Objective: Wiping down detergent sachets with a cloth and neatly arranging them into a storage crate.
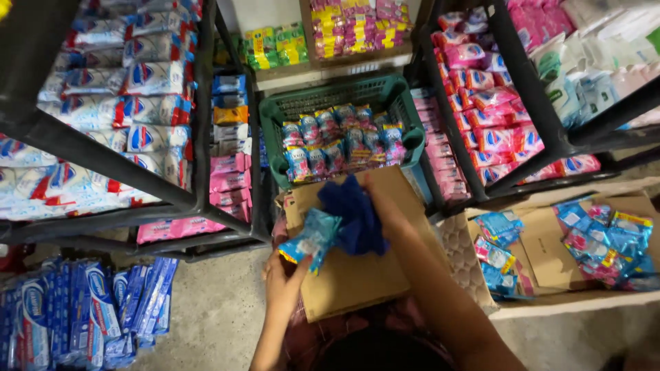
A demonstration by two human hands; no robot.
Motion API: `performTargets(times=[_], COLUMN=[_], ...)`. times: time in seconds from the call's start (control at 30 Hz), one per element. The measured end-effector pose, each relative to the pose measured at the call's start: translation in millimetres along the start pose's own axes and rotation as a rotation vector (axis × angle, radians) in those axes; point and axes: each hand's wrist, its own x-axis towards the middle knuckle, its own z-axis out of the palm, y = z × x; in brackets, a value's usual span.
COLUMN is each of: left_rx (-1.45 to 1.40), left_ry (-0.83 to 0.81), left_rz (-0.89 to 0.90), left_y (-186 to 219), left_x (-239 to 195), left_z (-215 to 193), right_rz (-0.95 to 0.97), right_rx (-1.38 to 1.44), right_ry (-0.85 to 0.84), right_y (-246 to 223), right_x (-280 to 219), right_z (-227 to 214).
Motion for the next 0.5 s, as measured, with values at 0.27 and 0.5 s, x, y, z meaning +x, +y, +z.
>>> performTargets(times=[0.27,0.5], left_rx=[0.014,0.115], left_ry=[0.073,0.051], left_rz=[0.260,0.506], left_y=[32.4,39.6], left_x=[-20.6,4.1], left_z=[-2.4,-5.8], right_rz=[-0.214,-0.333], right_rx=[-0.100,0.230], right_ry=[-0.278,-0.302], right_y=[7.6,-1.5], right_x=[-26.6,-24.8], right_z=[1.0,-16.7])
